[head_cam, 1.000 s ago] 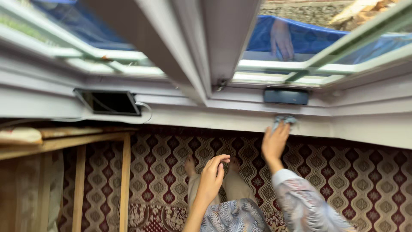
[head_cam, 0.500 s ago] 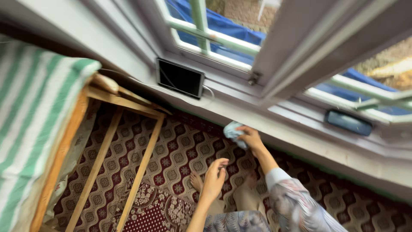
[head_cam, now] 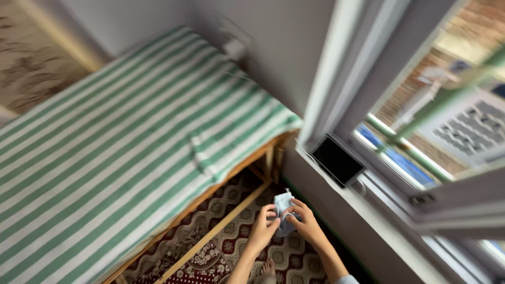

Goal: The person cleans a window frame using a cloth.

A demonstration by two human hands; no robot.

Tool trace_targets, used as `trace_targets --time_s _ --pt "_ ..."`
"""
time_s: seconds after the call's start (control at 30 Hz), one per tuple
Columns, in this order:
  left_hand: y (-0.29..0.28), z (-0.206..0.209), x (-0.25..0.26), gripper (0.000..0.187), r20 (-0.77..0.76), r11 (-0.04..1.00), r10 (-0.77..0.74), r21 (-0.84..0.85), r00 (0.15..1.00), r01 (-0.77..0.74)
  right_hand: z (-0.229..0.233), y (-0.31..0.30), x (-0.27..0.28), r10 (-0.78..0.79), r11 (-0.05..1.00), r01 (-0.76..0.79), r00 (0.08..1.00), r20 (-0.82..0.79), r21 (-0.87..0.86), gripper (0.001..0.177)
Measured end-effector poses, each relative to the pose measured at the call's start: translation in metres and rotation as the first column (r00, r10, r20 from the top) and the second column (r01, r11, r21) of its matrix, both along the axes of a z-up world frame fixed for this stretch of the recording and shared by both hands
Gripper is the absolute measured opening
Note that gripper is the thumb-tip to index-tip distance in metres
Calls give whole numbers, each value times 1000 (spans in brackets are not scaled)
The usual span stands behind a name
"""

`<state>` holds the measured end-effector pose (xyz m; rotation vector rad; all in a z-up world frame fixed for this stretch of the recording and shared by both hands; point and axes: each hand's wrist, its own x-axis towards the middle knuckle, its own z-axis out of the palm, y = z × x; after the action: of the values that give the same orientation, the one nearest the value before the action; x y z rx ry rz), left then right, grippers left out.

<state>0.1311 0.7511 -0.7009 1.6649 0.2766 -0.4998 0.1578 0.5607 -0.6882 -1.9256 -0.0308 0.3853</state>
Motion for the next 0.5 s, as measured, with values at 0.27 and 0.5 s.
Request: trace_targets --time_s 0.27,0.5 --pt "87 38 -10 66 57 965 262 14 963 -263 87 95 43 421 754 -176 869 -259 633 22" --pt "150 59 -59 51 93 777 629 -44 772 -628 76 182 55 492 857 -378 801 -340 351 46"
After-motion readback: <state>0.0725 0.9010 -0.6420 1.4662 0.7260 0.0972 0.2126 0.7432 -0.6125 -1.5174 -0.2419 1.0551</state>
